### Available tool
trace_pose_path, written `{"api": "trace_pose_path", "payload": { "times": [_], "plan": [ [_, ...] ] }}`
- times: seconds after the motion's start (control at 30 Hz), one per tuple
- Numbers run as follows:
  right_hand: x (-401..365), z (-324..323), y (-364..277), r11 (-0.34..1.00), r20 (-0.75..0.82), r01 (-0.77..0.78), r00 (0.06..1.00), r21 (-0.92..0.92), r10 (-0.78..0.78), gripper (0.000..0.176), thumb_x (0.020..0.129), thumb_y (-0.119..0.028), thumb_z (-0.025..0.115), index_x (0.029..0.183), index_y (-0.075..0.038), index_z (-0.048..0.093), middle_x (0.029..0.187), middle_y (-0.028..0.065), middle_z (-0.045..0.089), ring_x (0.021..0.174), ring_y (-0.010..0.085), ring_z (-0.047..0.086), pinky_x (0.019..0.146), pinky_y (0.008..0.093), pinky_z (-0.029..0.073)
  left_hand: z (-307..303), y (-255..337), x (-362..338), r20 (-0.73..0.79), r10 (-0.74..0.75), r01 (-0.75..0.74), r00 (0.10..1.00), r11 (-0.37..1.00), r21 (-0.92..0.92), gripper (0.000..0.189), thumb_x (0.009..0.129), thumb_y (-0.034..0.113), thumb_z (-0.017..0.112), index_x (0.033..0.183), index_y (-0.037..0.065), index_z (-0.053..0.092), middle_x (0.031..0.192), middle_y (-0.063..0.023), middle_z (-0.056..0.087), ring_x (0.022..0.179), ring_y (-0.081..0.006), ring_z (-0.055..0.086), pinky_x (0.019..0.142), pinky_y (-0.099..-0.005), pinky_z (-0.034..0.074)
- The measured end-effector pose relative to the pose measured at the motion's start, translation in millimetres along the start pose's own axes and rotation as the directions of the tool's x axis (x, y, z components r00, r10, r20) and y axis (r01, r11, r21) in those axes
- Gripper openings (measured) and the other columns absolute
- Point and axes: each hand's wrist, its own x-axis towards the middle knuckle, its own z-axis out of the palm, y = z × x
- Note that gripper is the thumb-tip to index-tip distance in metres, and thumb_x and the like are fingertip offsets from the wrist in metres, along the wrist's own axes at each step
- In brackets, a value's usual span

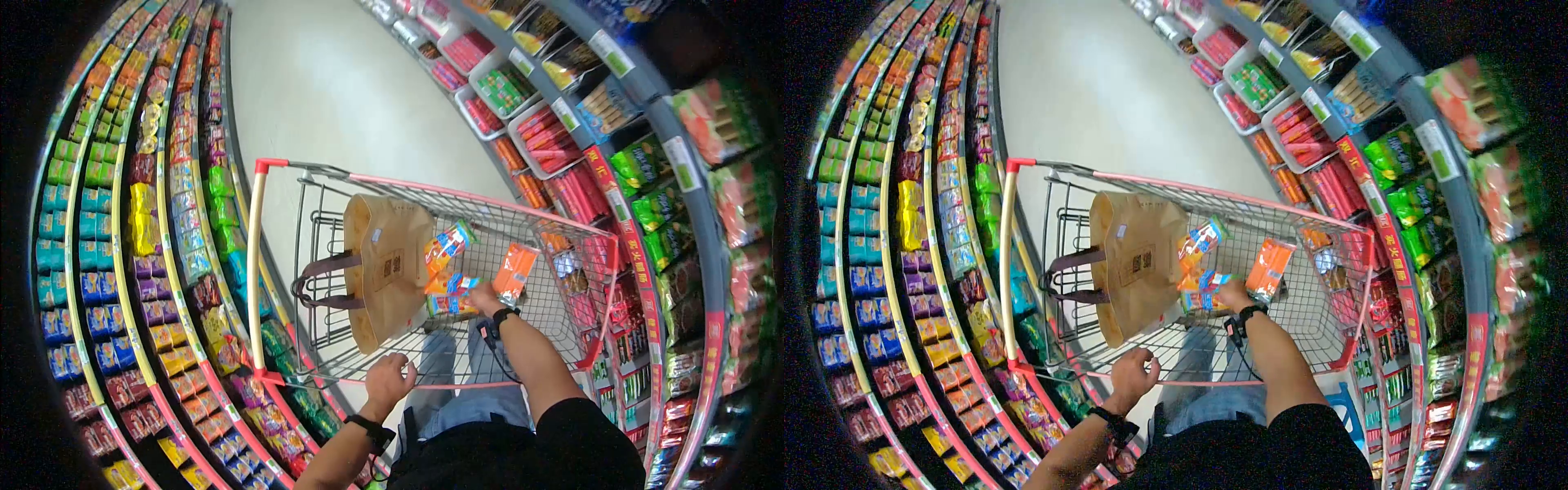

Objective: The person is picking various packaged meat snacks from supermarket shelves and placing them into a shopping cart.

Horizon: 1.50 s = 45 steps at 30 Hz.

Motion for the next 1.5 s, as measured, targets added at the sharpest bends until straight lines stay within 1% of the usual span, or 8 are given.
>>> {"api": "trace_pose_path", "payload": {
  "times": [0.13, 0.53, 0.93, 1.13, 1.27, 1.4, 1.47, 1.5],
  "plan": [
    [-102, -22, -44, 0.940, -0.093, 0.288, 0.957, 0.185, -0.275, 0.025, 0.082, -0.015, 0.059, 0.067, 0.003, 0.064, 0.061, 0.0156, 0.065, 0.055, 0.0267, 0.066, 0.051, 0.0407, 0.050, -9, -1, -8, -0.017, 0.037, -0.038, 0.999, 0.999, -0.036, 0.022, 0.083, 0.030, 0.063, 0.080, 0.008, 0.064, 0.078, -0.0120, 0.066, 0.073, -0.0323, 0.065, 0.065, -0.0444, 0.052],
    [-370, 4, -49, 0.698, -0.399, 0.437, 0.887, 0.567, -0.232, 0.022, 0.097, -0.015, 0.057, 0.080, -0.002, 0.061, 0.067, 0.0055, 0.061, 0.054, 0.0117, 0.056, 0.051, 0.0255, 0.046, -25, -35, -27, 0.216, 0.023, 0.007, 0.976, 0.991, -0.135, 0.032, 0.085, 0.040, 0.061, 0.088, 0.009, 0.070, 0.084, -0.0158, 0.071, 0.083, -0.0362, 0.069, 0.075, -0.0470, 0.053],
    [-523, -37, 25, 0.575, -0.582, 0.644, 0.746, 0.504, -0.325, 0.021, 0.098, -0.015, 0.057, 0.082, -0.003, 0.060, 0.070, 0.0032, 0.061, 0.058, 0.0094, 0.057, 0.054, 0.0245, 0.046, 24, -53, 17, 0.380, 0.195, -0.034, 0.904, 0.919, -0.392, 0.039, 0.086, 0.039, 0.063, 0.097, 0.003, 0.073, 0.085, -0.0168, 0.072, 0.083, -0.0251, 0.070, 0.077, -0.0377, 0.053],
    [-622, -105, 87, 0.440, -0.756, 0.777, 0.594, 0.449, -0.277, 0.022, 0.099, -0.015, 0.057, 0.081, -0.003, 0.059, 0.071, 0.0043, 0.062, 0.060, 0.0099, 0.057, 0.056, 0.0256, 0.047, -70, 137, -29, 0.442, 0.398, -0.180, 0.804, 0.871, -0.456, 0.037, 0.093, 0.030, 0.058, 0.107, -0.002, 0.071, 0.098, -0.0119, 0.073, 0.093, -0.0184, 0.067, 0.086, -0.0312, 0.050],
    [-681, -137, 136, 0.294, -0.808, 0.863, 0.495, 0.412, -0.320, 0.021, 0.100, -0.016, 0.056, 0.084, -0.002, 0.059, 0.075, 0.0056, 0.064, 0.064, 0.0110, 0.059, 0.060, 0.0264, 0.049, -72, 276, -95, 0.638, 0.696, -0.402, 0.329, 0.715, -0.572, 0.040, 0.100, 0.033, 0.053, 0.116, 0.000, 0.067, 0.115, -0.0107, 0.068, 0.108, -0.0189, 0.062, 0.093, -0.0340, 0.049],
    [-714, -142, 169, 0.237, -0.826, 0.910, 0.409, 0.340, -0.388, 0.020, 0.101, -0.016, 0.057, 0.089, -0.001, 0.060, 0.079, 0.0063, 0.066, 0.069, 0.0115, 0.062, 0.064, 0.0264, 0.051, -21, 365, -159, 0.662, 0.628, -0.685, 0.409, 0.691, -0.231, 0.039, 0.099, 0.031, 0.056, 0.124, 0.002, 0.061, 0.117, -0.0095, 0.068, 0.102, -0.0175, 0.065, 0.092, -0.0346, 0.050],
    [-721, -139, 188, 0.251, -0.800, 0.902, 0.428, 0.351, -0.420, 0.017, 0.100, -0.015, 0.058, 0.094, 0.000, 0.063, 0.083, 0.0066, 0.067, 0.074, 0.0125, 0.064, 0.069, 0.0267, 0.053, 31, 384, -180, 0.558, 0.558, 0.335, 0.614, 0.456, -0.825, 0.033, 0.100, 0.022, 0.055, 0.129, 0.006, 0.055, 0.120, -0.0060, 0.065, 0.105, -0.0187, 0.064, 0.093, -0.0365, 0.051],
    [-722, -142, 202, 0.356, -0.791, 0.902, 0.397, 0.243, -0.466, 0.013, 0.097, -0.012, 0.063, 0.096, 0.000, 0.066, 0.085, 0.0077, 0.070, 0.077, 0.0135, 0.066, 0.070, 0.0280, 0.053, 36, 406, -196, 0.434, 0.629, 0.372, 0.645, 0.238, -0.897, 0.031, 0.100, 0.014, 0.053, 0.130, 0.010, 0.050, 0.122, -0.0043, 0.062, 0.110, -0.0192, 0.062, 0.096, -0.0382, 0.051]
  ]
}}
